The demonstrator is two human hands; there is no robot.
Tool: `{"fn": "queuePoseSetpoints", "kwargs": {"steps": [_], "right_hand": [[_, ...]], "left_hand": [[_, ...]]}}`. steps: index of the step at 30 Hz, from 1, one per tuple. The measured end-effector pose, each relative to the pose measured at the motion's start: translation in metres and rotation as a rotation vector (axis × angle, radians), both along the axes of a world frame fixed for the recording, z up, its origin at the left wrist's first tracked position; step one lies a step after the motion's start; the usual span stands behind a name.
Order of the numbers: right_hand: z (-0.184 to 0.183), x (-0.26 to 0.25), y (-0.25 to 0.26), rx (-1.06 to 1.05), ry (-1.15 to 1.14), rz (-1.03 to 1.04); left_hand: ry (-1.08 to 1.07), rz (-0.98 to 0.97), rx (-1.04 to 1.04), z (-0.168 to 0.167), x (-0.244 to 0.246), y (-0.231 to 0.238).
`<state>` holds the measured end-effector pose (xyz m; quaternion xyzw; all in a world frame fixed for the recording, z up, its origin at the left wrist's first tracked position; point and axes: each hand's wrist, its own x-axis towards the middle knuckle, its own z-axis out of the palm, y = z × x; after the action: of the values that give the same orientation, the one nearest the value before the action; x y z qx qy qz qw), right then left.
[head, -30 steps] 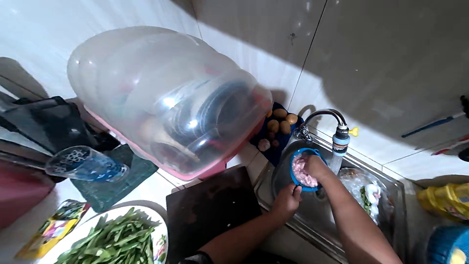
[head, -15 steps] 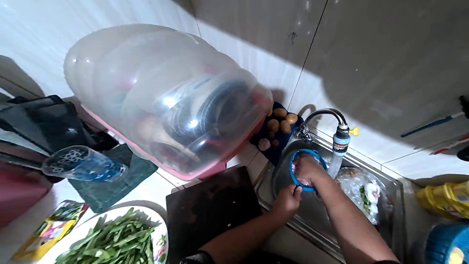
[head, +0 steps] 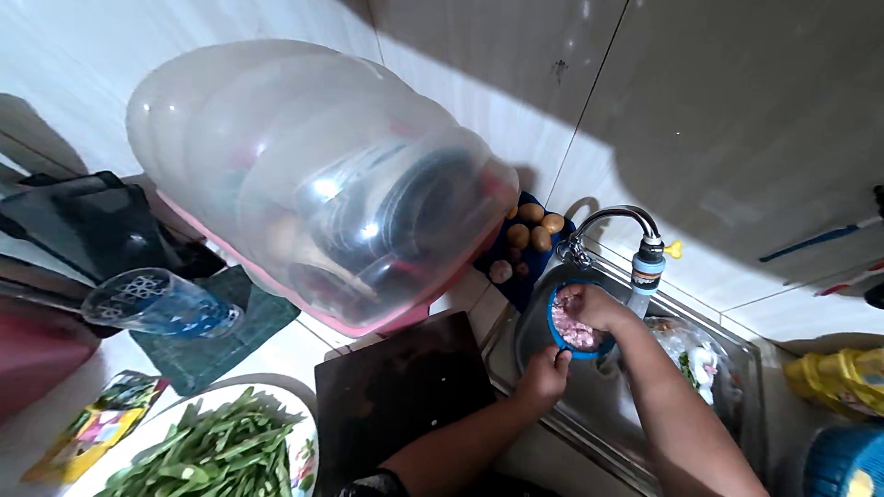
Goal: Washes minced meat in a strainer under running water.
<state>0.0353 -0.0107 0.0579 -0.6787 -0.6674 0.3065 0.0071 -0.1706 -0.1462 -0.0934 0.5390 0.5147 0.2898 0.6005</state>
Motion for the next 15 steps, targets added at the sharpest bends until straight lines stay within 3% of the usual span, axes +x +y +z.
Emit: {"fn": "queuePoseSetpoints", "kwargs": {"steps": [3,10,15], "right_hand": [[-0.009,0.007,0.0,0.02,-0.075,0.03],[-0.007,-0.001,-0.007,0.082,-0.268,-0.114],[-0.021,0.006,-0.005,0.155,-0.26,-0.139]], "left_hand": [[-0.002,-0.012,0.002,0.001,0.0,0.001],[0.014,-0.002,-0.011,0.004,-0.001,0.0],[0.004,0.002,-0.001,0.005,-0.001,0.0]]}}
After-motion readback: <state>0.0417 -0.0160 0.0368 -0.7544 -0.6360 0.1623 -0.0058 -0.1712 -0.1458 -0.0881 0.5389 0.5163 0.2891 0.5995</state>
